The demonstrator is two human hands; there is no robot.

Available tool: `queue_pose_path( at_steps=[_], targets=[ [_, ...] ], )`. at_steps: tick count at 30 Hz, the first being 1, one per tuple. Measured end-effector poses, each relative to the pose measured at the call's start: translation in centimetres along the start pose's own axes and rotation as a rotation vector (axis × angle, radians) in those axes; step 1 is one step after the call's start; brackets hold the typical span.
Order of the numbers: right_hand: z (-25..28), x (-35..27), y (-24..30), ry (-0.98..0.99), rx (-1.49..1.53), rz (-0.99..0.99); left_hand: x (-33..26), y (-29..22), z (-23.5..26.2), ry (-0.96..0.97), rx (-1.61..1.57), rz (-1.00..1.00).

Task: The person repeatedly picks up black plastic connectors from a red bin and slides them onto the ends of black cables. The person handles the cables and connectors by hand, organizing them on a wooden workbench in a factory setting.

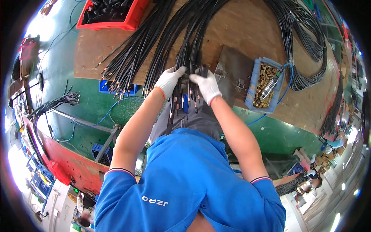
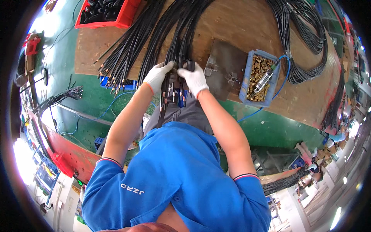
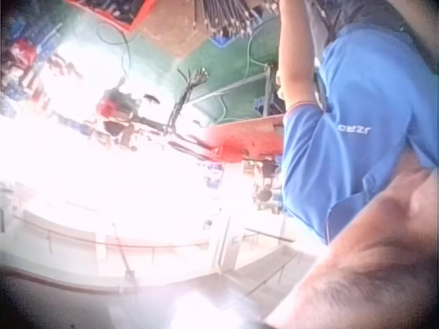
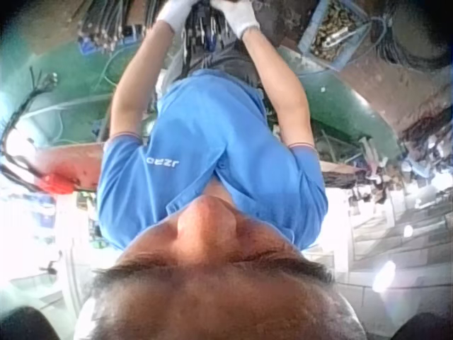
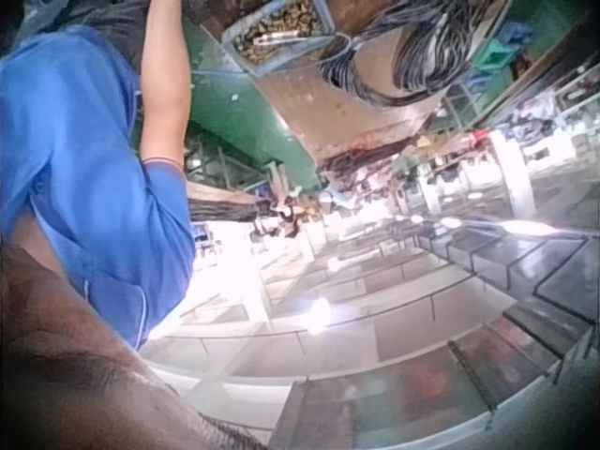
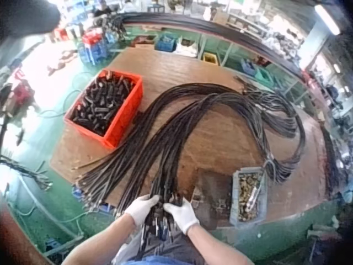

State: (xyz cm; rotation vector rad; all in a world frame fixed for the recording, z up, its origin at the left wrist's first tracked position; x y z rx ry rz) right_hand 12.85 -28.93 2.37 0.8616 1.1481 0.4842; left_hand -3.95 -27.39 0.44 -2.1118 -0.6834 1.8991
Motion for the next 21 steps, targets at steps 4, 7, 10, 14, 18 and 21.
queue_pose_path(
  at_steps=[4,7,10,14,18,21],
  targets=[
    [-1.3,5.9,2.5,-0.053,-0.076,0.053,-0.3,-1.2,1.1,0.048,0.036,-0.011],
    [-0.5,7.3,3.1,-0.106,0.000,-0.024,-0.4,-1.4,1.2,0.067,0.009,0.019],
    [0.4,6.4,4.1,-0.013,-0.069,0.070,-0.7,-1.8,1.1,0.078,0.026,-0.002],
    [1.7,2.4,4.7,0.104,-0.175,0.132,-1.0,-1.9,0.3,0.130,-0.048,0.013],
    [3.0,-0.8,2.7,0.193,-0.235,0.052,-1.5,-1.5,-0.4,0.153,-0.171,0.117],
    [3.1,-4.2,0.5,0.336,-0.084,-0.076,-1.9,-1.4,-1.0,0.172,-0.132,0.137]
  ],
)
Point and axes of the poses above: each hand's wrist, its own x-axis towards the middle knuckle, its own z-axis out of the back of the hand, y = z × x, the point moved 9 cm from there along x, towards the middle knuckle, and after that the axes turned 13 degrees about -y, right-handed, at the moved point
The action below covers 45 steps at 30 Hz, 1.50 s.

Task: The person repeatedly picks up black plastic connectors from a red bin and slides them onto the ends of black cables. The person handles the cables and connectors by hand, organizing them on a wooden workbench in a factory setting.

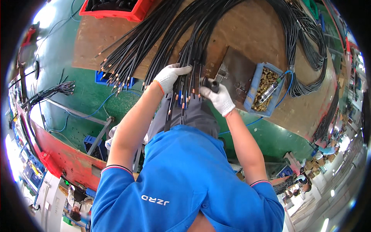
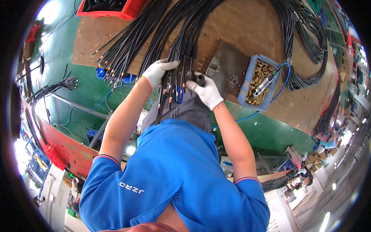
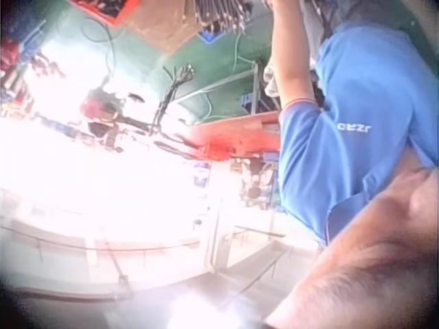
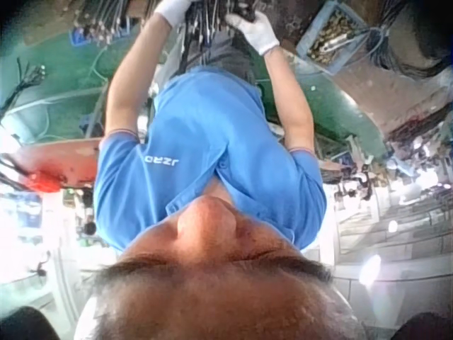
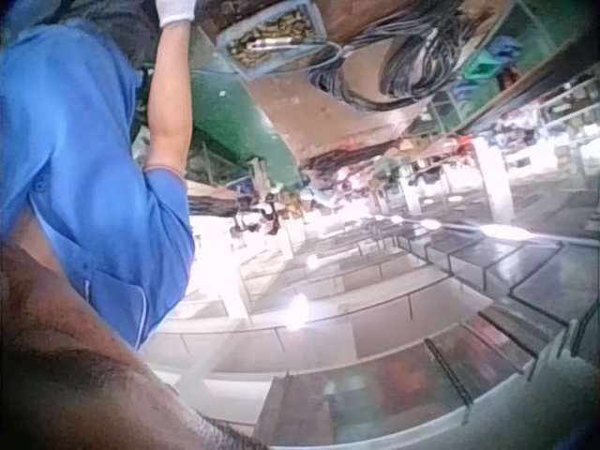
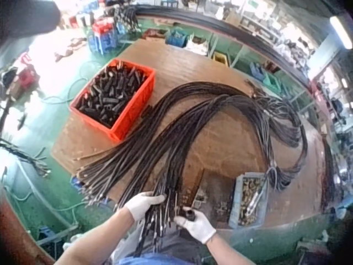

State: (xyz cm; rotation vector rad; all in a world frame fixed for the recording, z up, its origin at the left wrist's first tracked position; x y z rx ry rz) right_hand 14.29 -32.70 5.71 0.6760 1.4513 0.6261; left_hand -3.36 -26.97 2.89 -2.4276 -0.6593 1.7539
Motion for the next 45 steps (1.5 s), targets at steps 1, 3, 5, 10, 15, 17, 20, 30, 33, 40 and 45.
queue_pose_path(
  at_steps=[1,3,5,10,15,17,20,30,33,40,45],
  targets=[
    [-0.2,-1.1,-1.0,0.042,-0.042,-0.023,0.1,0.0,-0.1,-0.001,0.023,-0.017],
    [-1.3,-3.8,-0.1,0.153,-0.141,-0.052,0.3,-0.2,0.0,-0.020,0.100,-0.063],
    [-1.2,-5.2,-2.4,0.201,-0.178,-0.063,0.5,-0.3,0.1,-0.064,0.166,-0.141],
    [-1.4,-8.1,-3.0,0.220,-0.226,-0.140,0.8,0.3,-0.3,-0.121,0.170,-0.179],
    [-1.5,-8.7,-2.2,0.225,-0.242,-0.078,2.1,1.4,-0.1,-0.114,0.139,-0.184],
    [-1.4,-8.9,-2.0,0.235,-0.289,-0.056,2.1,1.4,0.0,-0.127,0.147,-0.195],
    [-1.0,-9.2,-2.1,0.255,-0.398,-0.013,2.0,1.3,-0.2,-0.144,0.148,-0.203],
    [-1.1,-7.6,-3.8,0.016,-0.067,-0.184,2.0,1.9,-0.5,-0.151,0.187,-0.208],
    [-2.2,-4.5,-1.5,-0.159,-0.090,-0.042,0.9,1.0,-0.6,-0.168,0.219,-0.244],
    [-4.0,8.7,2.8,-0.301,-0.108,0.131,0.3,-1.5,3.2,-0.186,0.191,-0.255],
    [-1.4,12.0,5.4,-0.499,-0.226,0.165,-0.7,-3.3,3.8,-0.137,0.278,-0.209]
  ],
)
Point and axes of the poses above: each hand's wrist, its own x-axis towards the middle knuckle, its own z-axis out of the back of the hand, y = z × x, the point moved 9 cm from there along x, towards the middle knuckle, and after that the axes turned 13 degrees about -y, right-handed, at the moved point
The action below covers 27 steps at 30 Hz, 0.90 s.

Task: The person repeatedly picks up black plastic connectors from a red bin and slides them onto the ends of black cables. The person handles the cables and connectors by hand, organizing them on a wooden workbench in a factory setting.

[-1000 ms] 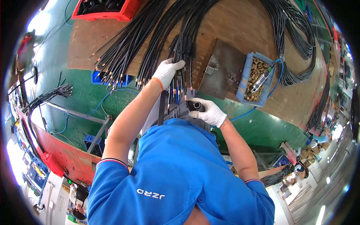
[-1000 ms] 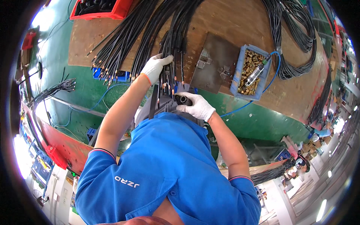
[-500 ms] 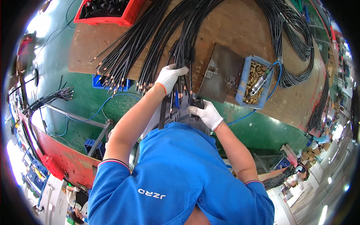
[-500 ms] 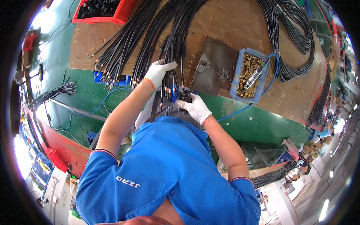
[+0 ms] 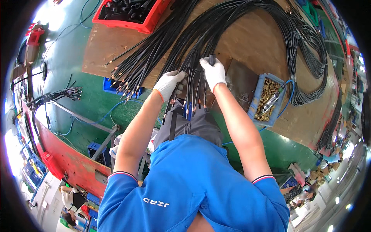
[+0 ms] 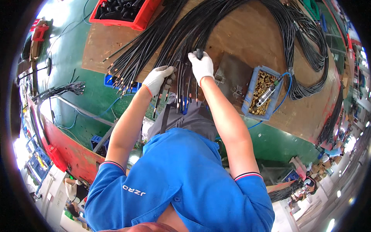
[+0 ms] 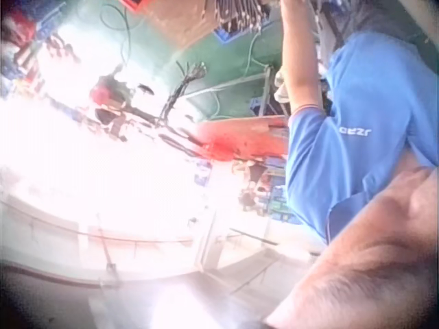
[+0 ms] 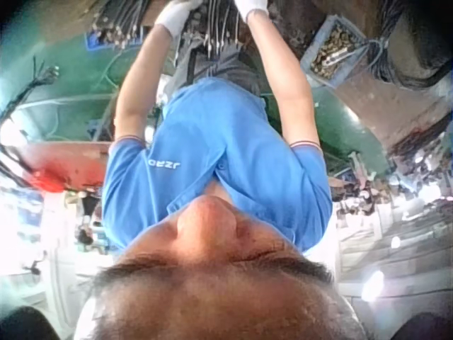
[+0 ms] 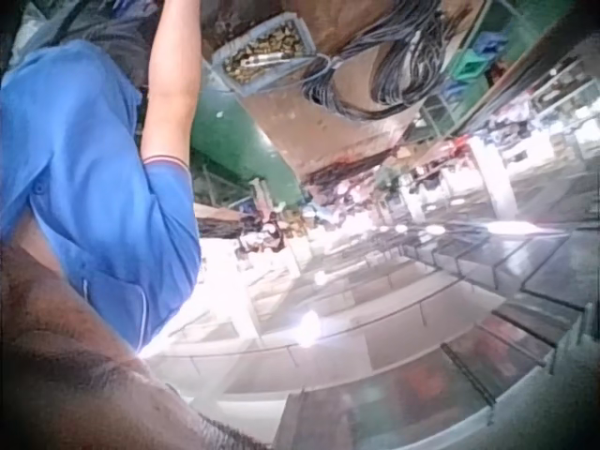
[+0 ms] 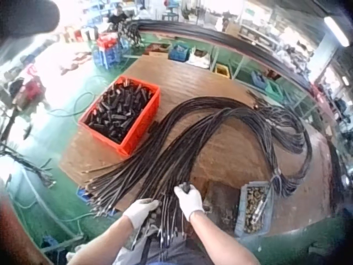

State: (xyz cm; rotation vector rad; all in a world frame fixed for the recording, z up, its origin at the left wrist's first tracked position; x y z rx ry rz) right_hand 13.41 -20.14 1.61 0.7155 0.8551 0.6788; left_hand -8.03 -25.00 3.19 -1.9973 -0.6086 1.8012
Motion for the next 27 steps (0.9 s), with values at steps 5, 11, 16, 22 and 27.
queue_pose_path(
  at_steps=[5,11,16,22,27],
  targets=[
    [3.7,-2.5,-1.5,0.032,-0.063,-0.015,0.6,1.9,-0.2,-0.001,-0.179,0.099],
    [6.9,-6.0,-3.3,0.085,0.181,-0.084,0.0,1.3,-1.2,0.036,-0.332,0.095],
    [7.3,-8.8,-1.7,0.206,0.159,-0.051,-0.8,-0.1,-1.8,0.199,-0.507,0.070],
    [5.4,-11.6,-2.0,0.401,-0.198,0.110,-0.4,1.8,-2.1,0.086,-0.256,0.181],
    [4.4,-14.4,-1.5,0.606,-0.296,0.168,-1.1,1.3,-2.0,0.064,-0.063,0.096]
  ],
)
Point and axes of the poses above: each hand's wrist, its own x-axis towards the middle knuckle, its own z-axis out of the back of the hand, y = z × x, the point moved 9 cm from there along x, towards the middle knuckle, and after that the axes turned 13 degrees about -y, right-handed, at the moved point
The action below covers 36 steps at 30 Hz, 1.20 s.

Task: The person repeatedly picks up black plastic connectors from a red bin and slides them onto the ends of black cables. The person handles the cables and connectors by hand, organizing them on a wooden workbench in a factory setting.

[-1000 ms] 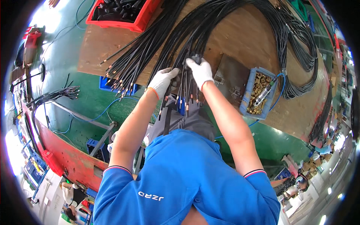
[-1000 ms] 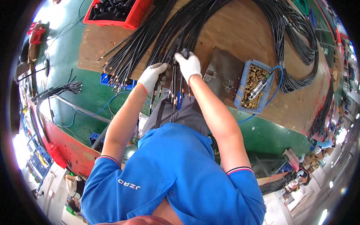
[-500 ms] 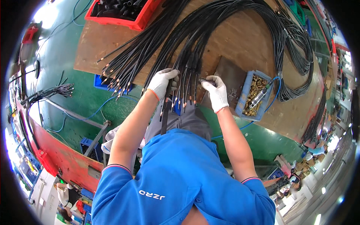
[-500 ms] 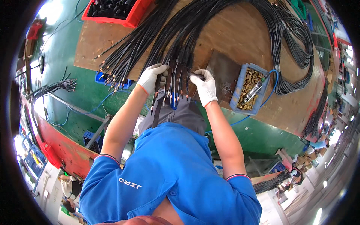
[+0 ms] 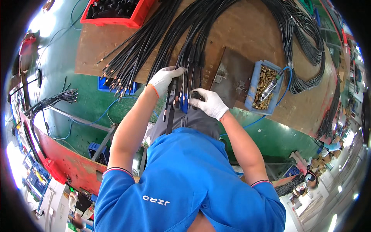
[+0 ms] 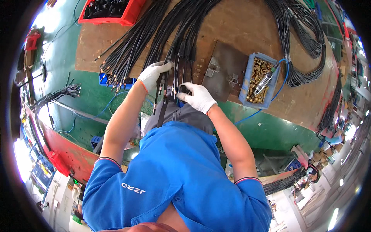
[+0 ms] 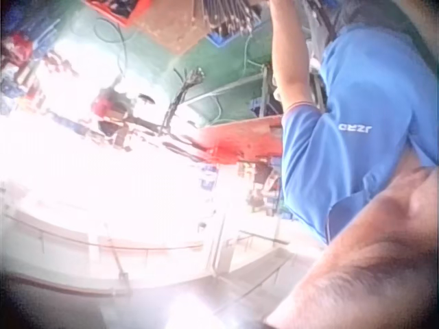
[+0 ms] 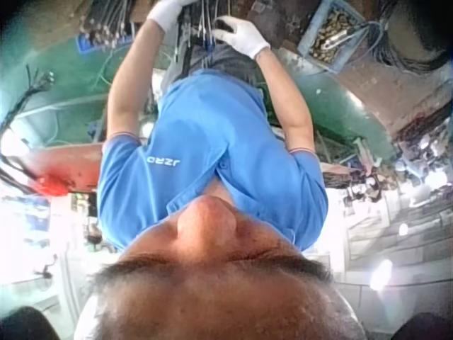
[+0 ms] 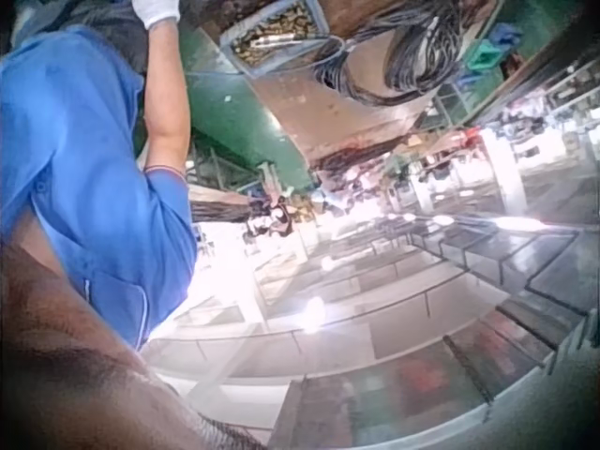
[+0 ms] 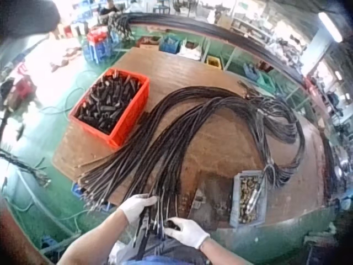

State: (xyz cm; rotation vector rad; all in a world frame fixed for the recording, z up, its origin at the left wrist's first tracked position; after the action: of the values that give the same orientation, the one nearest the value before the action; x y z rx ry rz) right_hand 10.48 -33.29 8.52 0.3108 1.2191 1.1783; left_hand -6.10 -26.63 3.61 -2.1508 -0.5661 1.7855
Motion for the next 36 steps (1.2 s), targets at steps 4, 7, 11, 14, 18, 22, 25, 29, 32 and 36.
queue_pose_path(
  at_steps=[4,7,11,14,18,22,25,29,32,36],
  targets=[
    [-0.9,-1.5,0.4,0.089,-0.169,0.128,1.0,0.5,-0.4,0.053,0.019,-0.040],
    [-1.3,-2.8,0.5,0.121,-0.193,0.148,1.3,0.8,-0.6,-0.003,0.023,-0.079],
    [-2.1,-3.6,-0.2,0.129,-0.086,0.156,1.1,1.0,-0.7,-0.042,0.055,-0.105],
    [-3.1,-3.8,-0.9,0.234,0.054,-0.058,1.1,1.1,-0.7,-0.062,0.064,-0.130],
    [-4.4,-4.5,-1.0,0.296,0.328,-0.201,1.1,0.6,-0.6,-0.064,0.043,-0.151],
    [-4.7,-4.7,-1.1,0.325,0.468,-0.279,1.6,1.1,0.2,-0.101,0.056,-0.135],
    [-4.6,-3.7,-1.4,0.230,0.522,-0.232,0.2,0.1,-0.3,-0.090,0.114,-0.129],
    [-4.1,-0.9,-1.9,0.015,0.373,-0.222,1.3,0.9,-0.2,-0.114,0.114,-0.105],
    [-5.6,0.4,-1.2,0.026,0.261,-0.173,0.8,0.6,0.0,-0.081,0.106,-0.052],
    [-6.5,2.3,1.3,0.053,0.697,-0.216,1.2,0.7,1.4,-0.074,0.118,-0.034]
  ],
)
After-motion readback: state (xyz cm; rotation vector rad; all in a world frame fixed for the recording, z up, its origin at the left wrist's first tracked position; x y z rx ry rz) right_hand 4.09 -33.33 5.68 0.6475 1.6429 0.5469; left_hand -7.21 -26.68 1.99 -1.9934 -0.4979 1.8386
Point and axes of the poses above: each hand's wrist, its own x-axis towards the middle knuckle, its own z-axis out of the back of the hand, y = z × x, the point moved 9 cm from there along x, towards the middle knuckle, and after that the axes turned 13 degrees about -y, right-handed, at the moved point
